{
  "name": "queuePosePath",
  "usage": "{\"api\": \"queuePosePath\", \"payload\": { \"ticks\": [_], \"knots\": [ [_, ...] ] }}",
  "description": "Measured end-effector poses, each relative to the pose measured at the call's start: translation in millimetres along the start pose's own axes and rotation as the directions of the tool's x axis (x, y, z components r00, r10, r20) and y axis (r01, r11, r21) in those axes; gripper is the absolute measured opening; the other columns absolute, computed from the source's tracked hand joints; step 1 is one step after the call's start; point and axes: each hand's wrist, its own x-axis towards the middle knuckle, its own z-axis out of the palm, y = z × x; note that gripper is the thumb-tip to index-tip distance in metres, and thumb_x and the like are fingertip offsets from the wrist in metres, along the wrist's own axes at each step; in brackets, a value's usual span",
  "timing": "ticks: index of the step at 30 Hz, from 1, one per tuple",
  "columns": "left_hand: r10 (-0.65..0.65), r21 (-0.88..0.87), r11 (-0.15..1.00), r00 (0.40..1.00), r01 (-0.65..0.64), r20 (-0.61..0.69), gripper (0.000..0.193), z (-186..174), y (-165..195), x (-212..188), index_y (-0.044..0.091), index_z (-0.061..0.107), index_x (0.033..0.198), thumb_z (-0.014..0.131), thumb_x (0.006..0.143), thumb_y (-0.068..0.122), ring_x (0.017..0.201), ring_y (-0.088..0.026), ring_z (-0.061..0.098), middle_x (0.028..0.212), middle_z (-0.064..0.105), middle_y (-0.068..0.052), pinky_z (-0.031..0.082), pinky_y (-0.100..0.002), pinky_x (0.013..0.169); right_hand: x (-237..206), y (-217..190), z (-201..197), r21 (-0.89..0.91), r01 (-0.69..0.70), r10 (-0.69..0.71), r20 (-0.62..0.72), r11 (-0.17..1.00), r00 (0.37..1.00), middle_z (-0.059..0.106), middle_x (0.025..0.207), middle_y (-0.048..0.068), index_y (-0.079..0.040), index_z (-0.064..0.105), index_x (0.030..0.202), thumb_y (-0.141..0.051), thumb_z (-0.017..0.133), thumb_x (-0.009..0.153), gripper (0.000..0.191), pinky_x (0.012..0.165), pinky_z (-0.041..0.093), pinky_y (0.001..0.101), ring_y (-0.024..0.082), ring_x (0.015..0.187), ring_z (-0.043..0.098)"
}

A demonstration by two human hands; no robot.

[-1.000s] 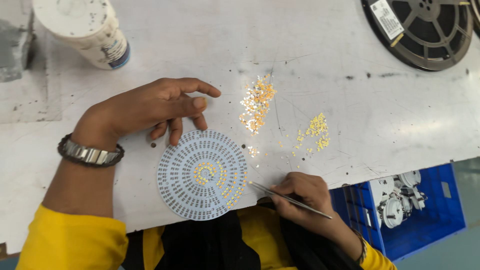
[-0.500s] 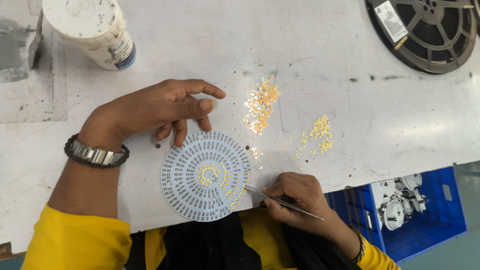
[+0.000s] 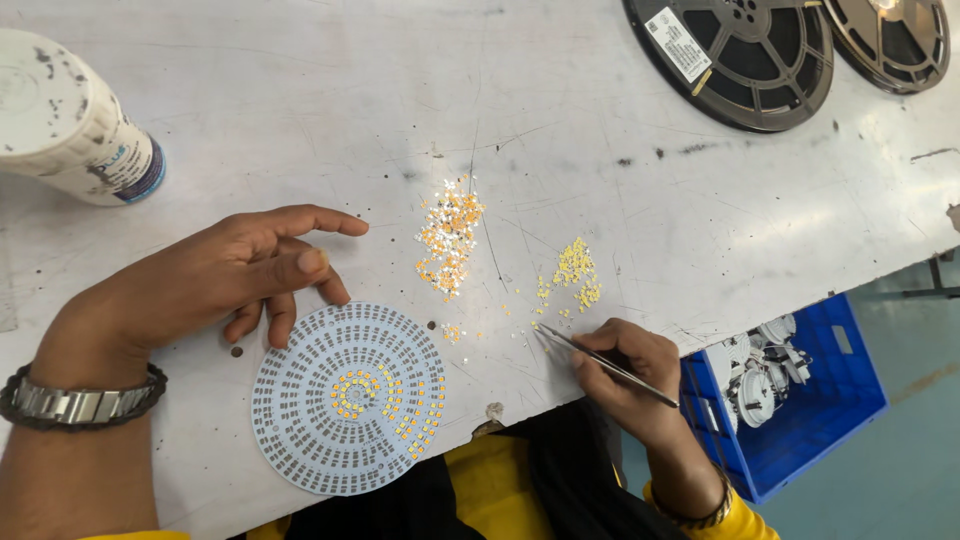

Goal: The person uses tweezers to pick small yellow components from a pile on the table and places them into empty slots on a circular tray. The person repeats this action continuously, filling the tray's slots one by one.

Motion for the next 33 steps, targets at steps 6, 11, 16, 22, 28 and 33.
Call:
{"api": "queuePosePath", "payload": {
  "ticks": [6,11,16,22,28,33],
  "knots": [
    [0.014,-0.001,1.0,1.0,-0.014,-0.005,0.073,1.2,0.6,-1.0,0.019,0.058,0.145,0.06,0.082,0.057,0.046,-0.013,0.069,0.096,0.077,-0.013,0.045,-0.025,0.028,4.8,-6.5,2.2,-0.048,0.056,-0.056,0.017,0.997,0.998,0.069,0.07,0.004,0.001,0.073,0.089,-0.006,0.078,0.079,0.012,0.05,0.043,0.0202,0.005,0.055,0.06],
    [0.033,0.007,0.999,0.999,-0.033,-0.004,0.073,1.2,-0.8,0.0,0.018,0.058,0.145,0.059,0.084,0.057,0.044,-0.013,0.069,0.095,0.077,-0.013,0.046,-0.025,0.027,5.2,-7.7,1.2,-0.054,0.077,-0.075,0.034,0.996,0.997,0.07,0.071,0.004,0.001,0.072,0.088,-0.007,0.079,0.079,0.013,0.05,0.044,0.0204,0.006,0.055,0.061],
    [0.028,0.002,1.0,1.0,-0.028,0.001,0.072,1.1,-0.1,-0.3,0.018,0.058,0.145,0.06,0.084,0.056,0.045,-0.012,0.068,0.095,0.077,-0.012,0.046,-0.024,0.028,4.9,-7.3,-0.1,-0.041,0.123,-0.122,0.042,0.992,0.992,0.069,0.072,0.004,0.0,0.071,0.085,-0.007,0.079,0.08,0.012,0.052,0.045,0.0209,0.007,0.058,0.063],
    [0.009,0.004,1.0,1.0,-0.009,-0.017,0.071,2.5,3.5,-0.5,0.019,0.059,0.144,0.061,0.083,0.055,0.045,-0.012,0.067,0.094,0.077,-0.012,0.045,-0.025,0.027,5.8,-7.1,-1.3,-0.056,0.112,-0.108,0.068,0.992,0.992,0.07,0.073,0.005,0.002,0.073,0.089,-0.008,0.08,0.08,0.015,0.052,0.045,0.0215,0.008,0.058,0.062],
    [-0.001,-0.001,1.0,1.0,0.001,-0.026,0.072,3.1,3.7,-0.5,0.018,0.06,0.143,0.061,0.082,0.055,0.043,-0.013,0.067,0.093,0.077,-0.013,0.044,-0.025,0.027,3.1,-6.0,-1.1,-0.045,0.098,-0.094,0.076,0.994,0.993,0.068,0.071,0.004,0.002,0.074,0.091,-0.006,0.078,0.082,0.013,0.051,0.043,0.0217,0.007,0.056,0.059],
    [0.002,-0.005,1.0,0.999,-0.002,-0.036,0.074,3.3,2.7,-1.9,0.018,0.06,0.143,0.061,0.08,0.056,0.043,-0.014,0.067,0.092,0.077,-0.014,0.043,-0.025,0.027,2.9,-6.4,1.9,-0.031,0.074,-0.072,0.047,0.997,0.996,0.069,0.069,0.003,0.001,0.074,0.089,-0.006,0.078,0.082,0.01,0.05,0.042,0.0214,0.006,0.054,0.058]
  ]
}}
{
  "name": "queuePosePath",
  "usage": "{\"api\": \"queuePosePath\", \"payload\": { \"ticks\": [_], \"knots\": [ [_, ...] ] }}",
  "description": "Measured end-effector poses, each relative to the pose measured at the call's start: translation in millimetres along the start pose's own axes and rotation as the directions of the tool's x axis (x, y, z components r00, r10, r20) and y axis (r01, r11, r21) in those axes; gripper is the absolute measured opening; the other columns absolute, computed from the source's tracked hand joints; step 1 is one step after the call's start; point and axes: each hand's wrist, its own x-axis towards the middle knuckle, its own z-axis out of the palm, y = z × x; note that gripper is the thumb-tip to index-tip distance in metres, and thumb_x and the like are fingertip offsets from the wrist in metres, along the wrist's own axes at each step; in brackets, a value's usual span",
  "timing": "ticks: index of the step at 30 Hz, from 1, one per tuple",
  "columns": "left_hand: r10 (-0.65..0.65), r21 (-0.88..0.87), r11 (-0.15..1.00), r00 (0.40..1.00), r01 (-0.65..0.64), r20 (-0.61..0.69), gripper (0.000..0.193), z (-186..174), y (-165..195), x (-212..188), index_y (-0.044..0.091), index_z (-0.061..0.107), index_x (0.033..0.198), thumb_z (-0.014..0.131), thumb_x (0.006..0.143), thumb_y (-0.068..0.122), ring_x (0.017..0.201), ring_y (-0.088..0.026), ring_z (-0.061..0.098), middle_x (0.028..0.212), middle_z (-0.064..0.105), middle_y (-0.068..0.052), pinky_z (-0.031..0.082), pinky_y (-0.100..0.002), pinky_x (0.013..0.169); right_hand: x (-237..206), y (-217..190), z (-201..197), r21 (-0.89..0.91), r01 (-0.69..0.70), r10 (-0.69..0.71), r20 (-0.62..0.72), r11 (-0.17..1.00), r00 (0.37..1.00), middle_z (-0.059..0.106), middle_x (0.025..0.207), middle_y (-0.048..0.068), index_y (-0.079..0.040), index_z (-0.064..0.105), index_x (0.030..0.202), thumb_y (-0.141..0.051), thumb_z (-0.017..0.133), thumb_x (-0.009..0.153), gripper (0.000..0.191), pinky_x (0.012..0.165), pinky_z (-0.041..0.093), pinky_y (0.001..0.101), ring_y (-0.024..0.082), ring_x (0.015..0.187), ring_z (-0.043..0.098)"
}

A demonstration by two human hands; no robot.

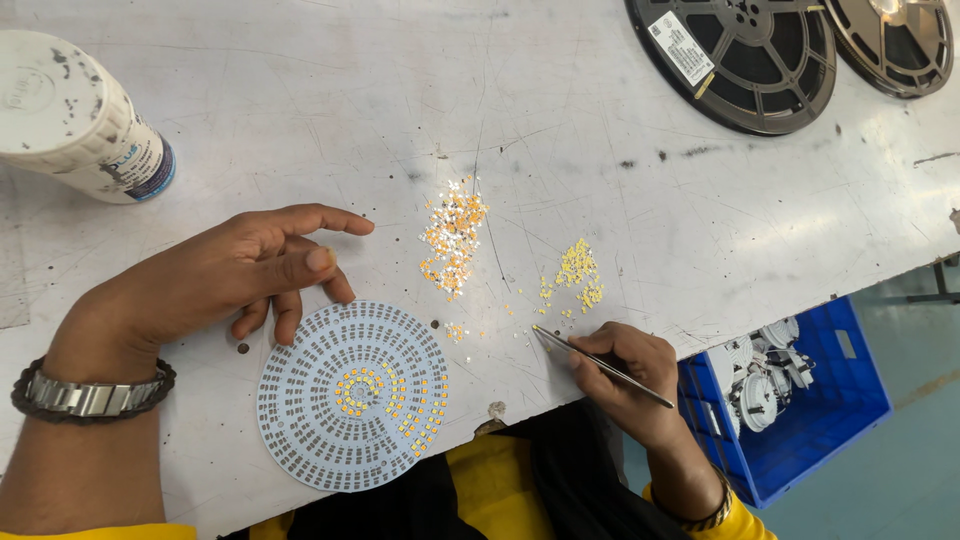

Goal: The person uses tweezers to pick small yellow components from a pile on the table and places them into empty slots on a circular tray. The person repeats this action continuously, filling the tray's slots one by one.

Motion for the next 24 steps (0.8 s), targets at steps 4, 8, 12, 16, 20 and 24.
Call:
{"api": "queuePosePath", "payload": {
  "ticks": [4,8,12,16,20,24],
  "knots": [
    [0.002,0.004,1.0,1.0,-0.002,0.017,0.075,-0.5,0.9,0.0,0.018,0.059,0.144,0.061,0.081,0.058,0.045,-0.013,0.067,0.094,0.077,-0.014,0.044,-0.024,0.028,0.8,-0.8,-1.1,-0.009,0.034,-0.034,0.008,0.999,0.999,0.069,0.071,0.003,0.001,0.074,0.09,-0.007,0.078,0.08,0.013,0.05,0.043,0.0204,0.005,0.056,0.06],
    [-0.001,-0.001,1.0,1.0,0.001,0.024,0.076,-0.7,2.4,0.4,0.018,0.059,0.144,0.061,0.08,0.059,0.046,-0.013,0.067,0.095,0.077,-0.013,0.044,-0.024,0.028,0.0,-0.5,-2.0,-0.018,-0.007,0.007,-0.012,1.0,1.0,0.069,0.07,0.003,0.001,0.074,0.089,-0.006,0.078,0.081,0.012,0.051,0.043,0.0203,0.005,0.056,0.059],
    [-0.019,0.016,1.0,1.0,0.018,0.014,0.077,0.0,2.7,0.3,0.019,0.059,0.144,0.061,0.079,0.06,0.045,-0.014,0.067,0.094,0.077,-0.013,0.044,-0.025,0.029,-1.5,0.2,0.6,-0.013,-0.088,0.087,-0.06,0.996,0.994,0.07,0.068,0.003,0.001,0.075,0.09,-0.005,0.077,0.082,0.01,0.051,0.043,0.0197,0.005,0.055,0.058],
    [-0.006,0.005,1.0,1.0,0.006,0.021,0.078,-1.2,1.8,-0.7,0.019,0.058,0.145,0.061,0.079,0.06,0.047,-0.014,0.068,0.095,0.077,-0.014,0.044,-0.025,0.028,-2.3,-0.5,1.1,-0.027,-0.032,0.03,-0.044,0.999,0.999,0.072,0.072,0.003,0.001,0.073,0.089,-0.006,0.078,0.081,0.011,0.054,0.046,0.0183,0.003,0.059,0.062],
    [-0.002,0.009,1.0,1.0,0.002,0.012,0.079,-1.6,1.2,-0.1,0.019,0.058,0.144,0.061,0.078,0.061,0.046,-0.014,0.068,0.094,0.077,-0.014,0.044,-0.025,0.027,-1.9,0.3,1.0,-0.001,-0.08,0.08,-0.055,0.997,0.995,0.073,0.073,0.004,0.001,0.074,0.09,-0.004,0.077,0.082,0.01,0.052,0.046,0.0188,0.003,0.058,0.061],
    [-0.003,0.01,1.0,1.0,0.003,0.012,0.079,-0.9,2.9,-0.3,0.018,0.059,0.144,0.062,0.078,0.06,0.045,-0.014,0.067,0.094,0.076,-0.014,0.043,-0.025,0.028,-2.7,0.8,1.7,0.004,-0.051,0.051,-0.053,0.999,0.997,0.073,0.075,0.005,0.002,0.072,0.09,-0.004,0.078,0.082,0.011,0.054,0.047,0.0189,0.004,0.06,0.062]
  ]
}}
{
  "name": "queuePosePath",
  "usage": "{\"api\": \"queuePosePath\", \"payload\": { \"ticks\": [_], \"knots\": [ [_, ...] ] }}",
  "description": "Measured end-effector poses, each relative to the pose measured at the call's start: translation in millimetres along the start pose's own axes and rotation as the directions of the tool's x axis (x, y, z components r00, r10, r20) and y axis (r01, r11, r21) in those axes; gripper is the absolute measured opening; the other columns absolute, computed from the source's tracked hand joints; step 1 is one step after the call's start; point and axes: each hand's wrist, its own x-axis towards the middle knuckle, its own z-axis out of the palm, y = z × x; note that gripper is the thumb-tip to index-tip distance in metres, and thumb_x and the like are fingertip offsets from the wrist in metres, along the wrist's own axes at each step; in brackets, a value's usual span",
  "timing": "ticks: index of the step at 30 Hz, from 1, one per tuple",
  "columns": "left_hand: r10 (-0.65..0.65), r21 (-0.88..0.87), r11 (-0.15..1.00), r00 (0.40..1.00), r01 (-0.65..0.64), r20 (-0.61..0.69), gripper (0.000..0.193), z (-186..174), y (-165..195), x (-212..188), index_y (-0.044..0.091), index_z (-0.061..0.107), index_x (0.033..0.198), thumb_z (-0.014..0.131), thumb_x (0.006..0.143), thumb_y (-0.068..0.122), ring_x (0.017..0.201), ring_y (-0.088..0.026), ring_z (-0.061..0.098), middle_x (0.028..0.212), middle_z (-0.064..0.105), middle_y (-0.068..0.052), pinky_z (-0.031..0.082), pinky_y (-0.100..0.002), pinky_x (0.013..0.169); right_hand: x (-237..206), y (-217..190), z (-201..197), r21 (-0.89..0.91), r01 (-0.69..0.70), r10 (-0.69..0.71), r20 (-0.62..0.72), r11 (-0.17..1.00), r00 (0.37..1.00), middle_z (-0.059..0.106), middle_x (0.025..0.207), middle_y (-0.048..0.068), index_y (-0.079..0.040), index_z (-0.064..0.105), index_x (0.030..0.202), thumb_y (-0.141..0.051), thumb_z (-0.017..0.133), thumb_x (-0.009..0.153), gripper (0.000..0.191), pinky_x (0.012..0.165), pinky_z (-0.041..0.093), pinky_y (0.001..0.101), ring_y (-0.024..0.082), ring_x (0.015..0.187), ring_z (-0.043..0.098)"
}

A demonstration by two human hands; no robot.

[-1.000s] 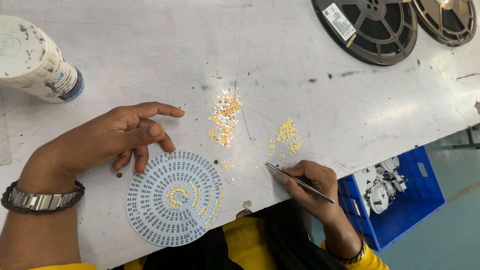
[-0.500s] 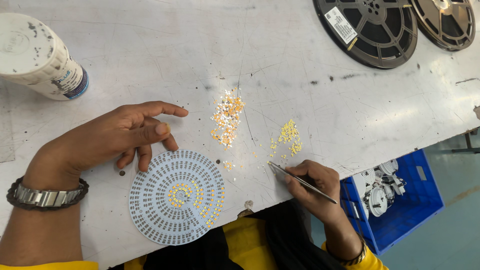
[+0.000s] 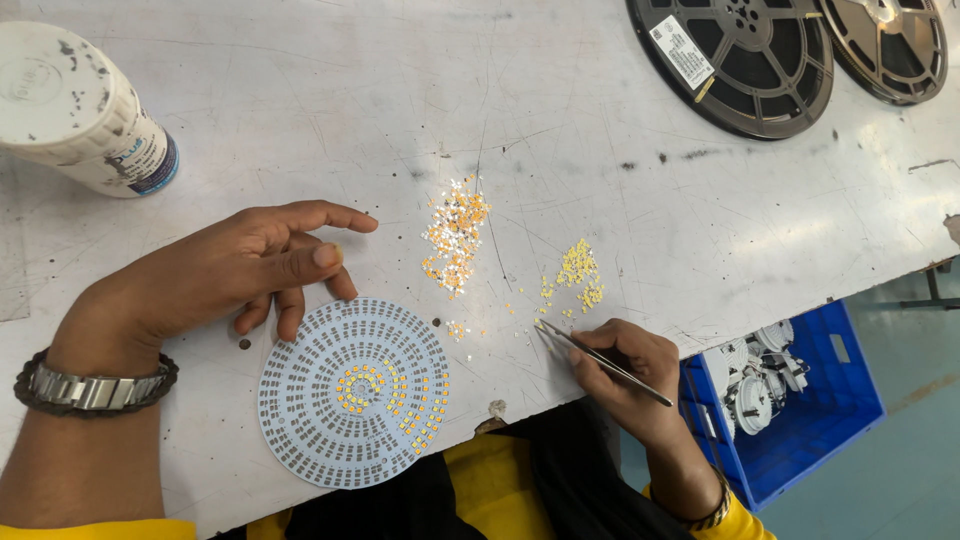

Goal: The person uses tweezers to pick small yellow components from a pile on the table and places them into empty slots on a circular tray. The person repeats this action continuously, filling the tray's slots one by one.

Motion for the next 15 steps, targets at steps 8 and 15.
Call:
{"api": "queuePosePath", "payload": {
  "ticks": [8,15],
  "knots": [
    [0.109,-0.033,0.994,0.991,-0.107,0.081,0.078,0,7,-7,0.017,0.056,0.144,0.059,0.078,0.059,0.046,-0.01,0.064,0.095,0.078,-0.012,0.043,-0.022,0.031,-7,-18,10,-0.041,0.026,-0.025,0.021,0.999,0.999,0.071,0.07,0.006,-0.001,0.073,0.088,-0.004,0.077,0.08,0.009,0.052,0.047,0.0227,0.008,0.056,0.063],
    [0.051,0.037,0.998,0.999,-0.052,0.019,0.083,3,11,-9,0.017,0.055,0.145,0.057,0.077,0.065,0.044,-0.014,0.066,0.091,0.079,-0.013,0.042,-0.023,0.032,-15,-51,53,0.17,0.342,-0.374,0.226,0.924,0.899,0.064,0.069,0.006,-0.003,0.067,0.085,-0.007,0.079,0.079,0.014,0.051,0.046,0.0279,0.017,0.055,0.063]
  ]
}}
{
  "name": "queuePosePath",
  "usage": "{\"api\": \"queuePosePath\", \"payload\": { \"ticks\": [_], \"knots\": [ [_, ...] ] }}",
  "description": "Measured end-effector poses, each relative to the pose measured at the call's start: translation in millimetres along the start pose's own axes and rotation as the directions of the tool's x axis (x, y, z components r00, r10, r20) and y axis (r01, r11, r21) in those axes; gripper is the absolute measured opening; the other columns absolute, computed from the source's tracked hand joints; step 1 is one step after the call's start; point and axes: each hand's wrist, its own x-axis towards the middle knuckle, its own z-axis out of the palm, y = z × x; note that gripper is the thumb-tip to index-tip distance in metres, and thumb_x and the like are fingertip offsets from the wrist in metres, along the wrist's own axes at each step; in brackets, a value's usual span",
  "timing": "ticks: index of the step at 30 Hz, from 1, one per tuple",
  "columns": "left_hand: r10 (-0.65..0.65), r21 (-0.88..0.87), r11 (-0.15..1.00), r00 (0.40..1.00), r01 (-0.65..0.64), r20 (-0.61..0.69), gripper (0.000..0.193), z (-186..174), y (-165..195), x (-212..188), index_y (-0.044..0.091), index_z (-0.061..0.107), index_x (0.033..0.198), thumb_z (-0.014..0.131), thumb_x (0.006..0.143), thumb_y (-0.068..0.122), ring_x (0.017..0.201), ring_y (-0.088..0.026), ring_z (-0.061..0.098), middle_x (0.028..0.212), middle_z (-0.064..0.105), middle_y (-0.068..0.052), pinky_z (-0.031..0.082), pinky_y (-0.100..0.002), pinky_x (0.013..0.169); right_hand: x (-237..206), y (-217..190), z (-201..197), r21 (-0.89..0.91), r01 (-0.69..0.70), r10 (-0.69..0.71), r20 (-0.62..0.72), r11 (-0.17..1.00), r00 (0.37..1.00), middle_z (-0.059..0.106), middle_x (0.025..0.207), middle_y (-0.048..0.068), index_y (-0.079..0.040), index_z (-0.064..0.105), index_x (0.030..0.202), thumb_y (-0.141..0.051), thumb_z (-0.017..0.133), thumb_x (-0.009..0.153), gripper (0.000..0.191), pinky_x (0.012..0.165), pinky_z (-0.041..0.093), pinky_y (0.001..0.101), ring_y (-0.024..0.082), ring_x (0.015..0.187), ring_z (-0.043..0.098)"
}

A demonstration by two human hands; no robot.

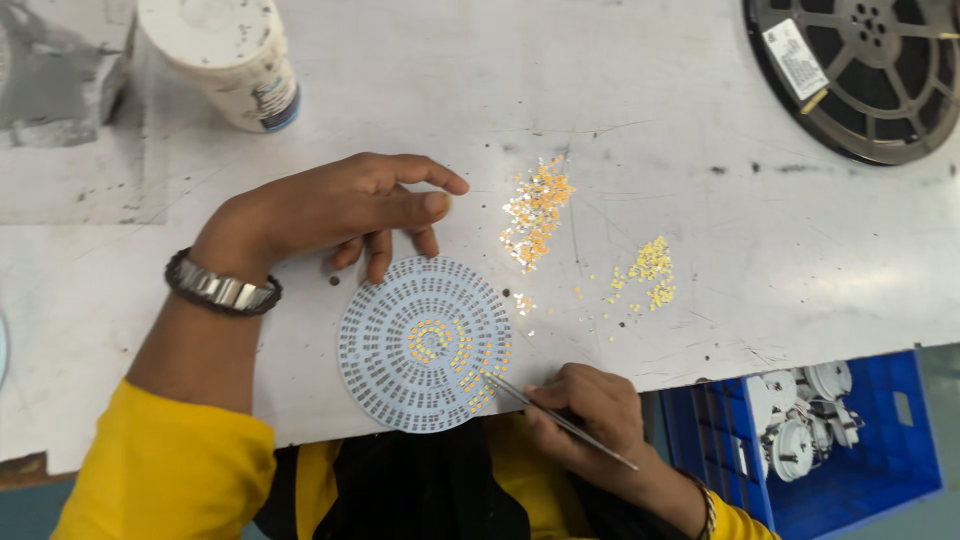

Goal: The person uses tweezers to pick small yellow components from a pile on the table and places them into empty slots on a circular tray. The person repeats this action continuously, filling the tray's slots one by one.

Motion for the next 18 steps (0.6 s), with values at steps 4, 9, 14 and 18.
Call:
{"api": "queuePosePath", "payload": {
  "ticks": [4,9,14,18],
  "knots": [
    [0.018,-0.008,1.0,1.0,-0.018,-0.008,0.089,1,0,-1,0.017,0.057,0.145,0.056,0.072,0.068,0.043,-0.014,0.065,0.09,0.079,-0.014,0.042,-0.022,0.032,11,-4,6,-0.004,0.018,-0.018,0.031,1.0,0.999,0.06,0.065,0.006,-0.001,0.066,0.085,-0.008,0.08,0.08,0.016,0.048,0.043,0.0303,0.018,0.053,0.059],
    [0.005,-0.009,1.0,1.0,-0.006,-0.018,0.089,1,-1,0,0.017,0.057,0.144,0.058,0.072,0.069,0.043,-0.014,0.065,0.089,0.08,-0.014,0.041,-0.022,0.031,16,-7,6,0.013,-0.015,0.014,0.061,1.0,0.998,0.06,0.066,0.006,-0.001,0.065,0.086,-0.008,0.081,0.081,0.017,0.049,0.044,0.0303,0.018,0.053,0.059],
    [-0.02,-0.013,1.0,1.0,0.02,-0.007,0.082,1,0,0,0.018,0.055,0.145,0.059,0.077,0.065,0.042,-0.014,0.065,0.089,0.079,-0.014,0.041,-0.024,0.03,13,-5,4,0.038,-0.023,0.02,0.066,0.999,0.998,0.06,0.066,0.006,-0.001,0.065,0.087,-0.007,0.08,0.081,0.017,0.05,0.044,0.0299,0.018,0.055,0.06],
    [0.002,-0.027,1.0,1.0,-0.002,0.012,0.078,-1,1,1,0.017,0.055,0.144,0.059,0.079,0.06,0.043,-0.012,0.065,0.089,0.079,-0.011,0.042,-0.023,0.031,5,0,-9,0.045,-0.075,0.075,-0.006,0.996,0.997,0.062,0.065,0.006,-0.001,0.068,0.085,-0.007,0.081,0.077,0.016,0.049,0.044,0.0275,0.015,0.053,0.062]
  ]
}}
